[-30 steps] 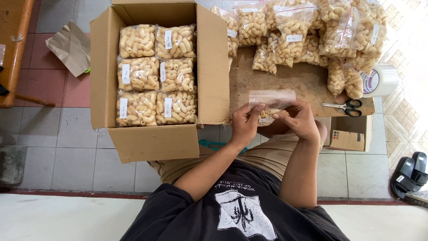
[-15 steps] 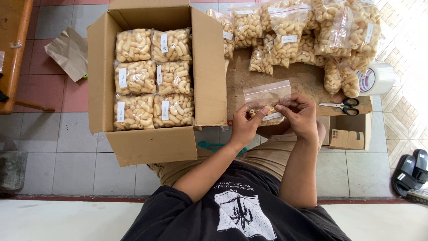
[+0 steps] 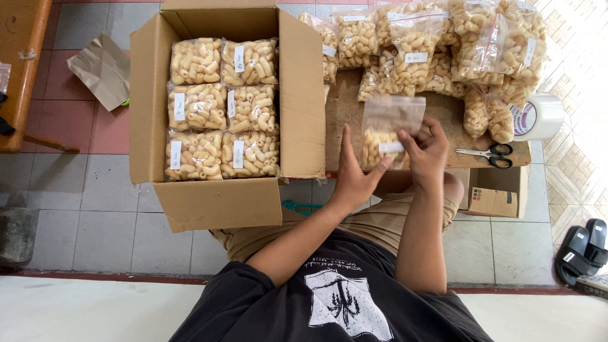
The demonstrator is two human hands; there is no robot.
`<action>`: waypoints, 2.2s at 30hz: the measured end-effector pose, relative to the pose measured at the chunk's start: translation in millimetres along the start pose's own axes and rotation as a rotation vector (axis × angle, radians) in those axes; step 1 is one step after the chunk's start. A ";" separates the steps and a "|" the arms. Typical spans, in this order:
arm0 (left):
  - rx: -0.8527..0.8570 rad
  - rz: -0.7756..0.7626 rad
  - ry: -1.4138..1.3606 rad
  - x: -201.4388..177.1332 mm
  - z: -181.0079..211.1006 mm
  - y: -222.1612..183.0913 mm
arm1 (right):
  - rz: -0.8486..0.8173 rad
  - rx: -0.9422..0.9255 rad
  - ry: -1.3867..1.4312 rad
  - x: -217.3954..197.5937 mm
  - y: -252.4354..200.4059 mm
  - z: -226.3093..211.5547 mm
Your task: Packing small plastic bags of snacks into a cardboard box and sealing it with adhesive tape.
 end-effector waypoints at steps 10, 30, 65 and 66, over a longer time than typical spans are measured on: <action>0.159 -0.221 0.536 29.8 -69.1 8.1 | 0.134 -0.187 -0.686 12.0 -1.4 10.9; 0.181 -0.461 0.938 46.6 -123.4 15.4 | -0.126 -0.335 -0.675 36.6 -13.0 36.0; 0.753 0.147 0.919 -225.1 70.6 -99.9 | -0.351 -0.510 -0.387 156.5 13.0 -103.8; 0.632 0.000 1.088 -228.4 49.7 -101.8 | -0.362 -0.600 -0.408 167.4 20.8 -106.9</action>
Point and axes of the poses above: each hand's wrist, its own y-axis towards the middle knuckle, its own x-axis out of the palm, z = x × y, the point moved 8 cm from there along y, towards the middle knuckle, and after that the axes turned 2 degrees about z, right-handed, at the moved point
